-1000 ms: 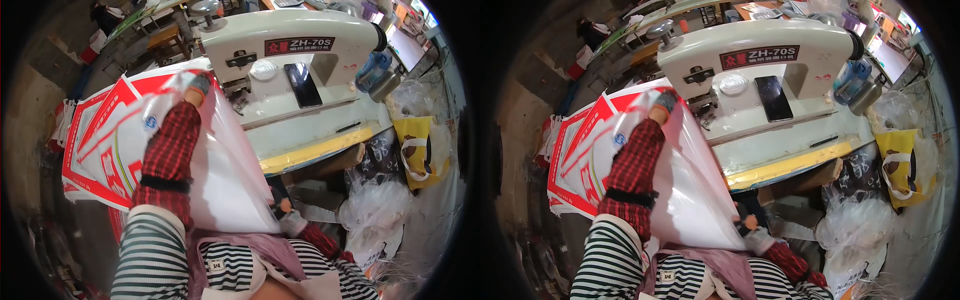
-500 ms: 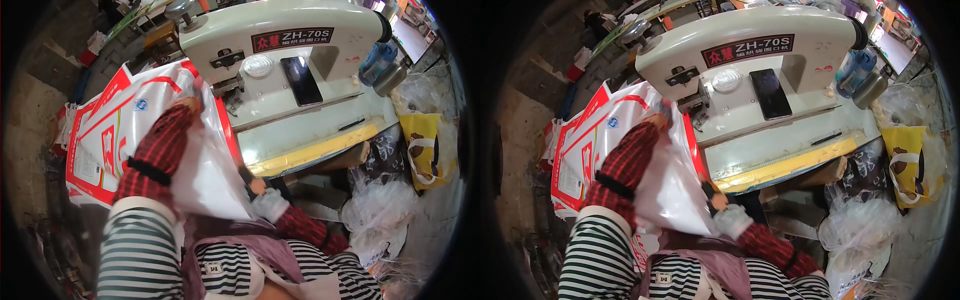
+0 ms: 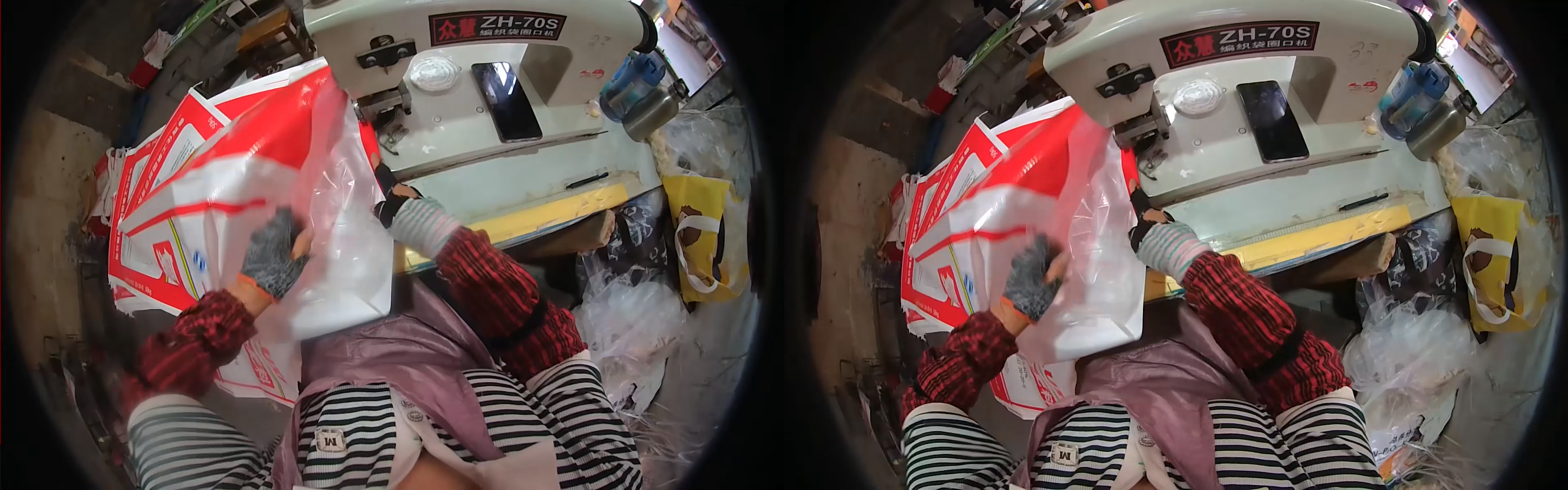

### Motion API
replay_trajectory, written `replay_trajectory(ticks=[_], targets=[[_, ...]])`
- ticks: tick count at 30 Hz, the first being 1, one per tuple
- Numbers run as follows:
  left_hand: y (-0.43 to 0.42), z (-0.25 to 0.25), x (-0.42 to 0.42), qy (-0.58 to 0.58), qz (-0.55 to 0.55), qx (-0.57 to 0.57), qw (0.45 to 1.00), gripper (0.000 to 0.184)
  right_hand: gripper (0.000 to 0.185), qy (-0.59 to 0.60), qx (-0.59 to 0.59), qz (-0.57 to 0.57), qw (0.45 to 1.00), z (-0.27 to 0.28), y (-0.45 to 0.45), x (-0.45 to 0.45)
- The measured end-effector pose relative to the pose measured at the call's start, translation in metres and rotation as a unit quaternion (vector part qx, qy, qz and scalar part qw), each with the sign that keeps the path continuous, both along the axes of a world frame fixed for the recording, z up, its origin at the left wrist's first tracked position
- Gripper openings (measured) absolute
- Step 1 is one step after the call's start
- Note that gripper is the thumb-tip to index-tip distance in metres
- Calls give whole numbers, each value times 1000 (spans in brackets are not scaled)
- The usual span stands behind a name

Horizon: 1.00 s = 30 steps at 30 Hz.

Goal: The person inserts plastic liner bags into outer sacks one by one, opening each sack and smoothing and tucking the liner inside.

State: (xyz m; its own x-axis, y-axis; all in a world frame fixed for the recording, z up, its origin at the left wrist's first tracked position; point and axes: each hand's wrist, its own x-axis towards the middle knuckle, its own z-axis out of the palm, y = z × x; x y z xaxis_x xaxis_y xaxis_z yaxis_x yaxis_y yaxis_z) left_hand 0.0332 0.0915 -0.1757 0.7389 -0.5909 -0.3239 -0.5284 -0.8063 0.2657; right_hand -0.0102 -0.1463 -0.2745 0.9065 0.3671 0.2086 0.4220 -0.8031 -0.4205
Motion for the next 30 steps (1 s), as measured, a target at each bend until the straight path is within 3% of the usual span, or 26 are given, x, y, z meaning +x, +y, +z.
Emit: replay_trajectory(ticks=[1, 2, 3, 4, 6, 8, 10, 13, 14, 15, 16, 17, 18, 19, 20, 21, 22, 23, 24, 26, 28, 30], targets=[[-19, 4, -8, 73, 47, -267, 960, 32, 17, 1, 0, -1, 1000, 5, 3, -6], [-23, -19, -19, -72, -239, -246, 937, 34, 17, 27, -13, -13, 999, 16, 5, -11], [-41, 7, -51, -22, -333, -141, 932, 40, 16, 49, -30, -24, 998, 23, 6, -14], [-50, 11, -64, 157, -338, 36, 927, 47, 16, 47, -33, -22, 998, 25, 7, -14], [-44, 9, -69, 169, -370, 70, 911, 46, 16, 132, -11, -109, 985, 28, 10, -15], [-35, 22, -54, 186, -341, 21, 921, 39, 15, 151, 16, -151, 977, 21, 11, -17], [-45, 43, -56, 180, -334, 40, 924, 34, 14, 76, -70, -25, 994, 10, 10, -16], [-63, 47, -89, -2, -564, 262, 783, 17, 16, 126, 14, -85, 988, 9, 33, -15], [-65, 50, -87, -7, -563, 261, 784, 17, 13, 27, -55, -19, 998, 2, 32, -25], [-67, 56, -79, -103, -543, 283, 784, 15, 13, 109, 39, -166, 979, -5, 42, -18], [-68, 62, -69, -195, -520, 302, 775, 13, 13, 189, 136, -308, 923, -14, 53, -12], [-80, 98, -44, -196, -522, 239, 795, 15, 13, 191, 138, -309, 921, -14, 47, -12], [-92, 131, -24, -197, -522, 176, 811, 18, 17, 185, 51, -209, 959, -13, 34, -8], [-93, 127, -31, -195, -511, 146, 824, 23, 22, 171, -40, -107, 979, -12, 22, -6], [-95, 117, -46, -192, -501, 115, 836, 29, 22, 169, -39, -112, 978, -5, 15, -12], [-98, 97, -72, -165, -602, 223, 749, 34, 24, 89, -57, -14, 994, 5, 9, -22], [-97, 74, -94, -171, -603, 221, 747, 34, 28, 6, -77, 86, 993, 11, 6, -29], [-95, 49, -114, -59, -608, 181, 771, 19, 25, 147, -77, -17, 986, -6, 30, -24], [-94, 34, -123, 54, -603, 138, 784, 16, 23, 101, 67, -188, 975, -78, 56, -19], [-79, 31, -116, 49, -582, 180, 792, 13, 24, 329, 130, -271, 895, -21, 60, -26], [-64, 38, -107, 53, -524, 257, 810, 20, 22, 306, 101, -260, 910, -27, 65, -34], [-69, 59, -87, 40, -530, 264, 805, 18, 34, 271, 37, -190, 943, -25, 52, -24]])
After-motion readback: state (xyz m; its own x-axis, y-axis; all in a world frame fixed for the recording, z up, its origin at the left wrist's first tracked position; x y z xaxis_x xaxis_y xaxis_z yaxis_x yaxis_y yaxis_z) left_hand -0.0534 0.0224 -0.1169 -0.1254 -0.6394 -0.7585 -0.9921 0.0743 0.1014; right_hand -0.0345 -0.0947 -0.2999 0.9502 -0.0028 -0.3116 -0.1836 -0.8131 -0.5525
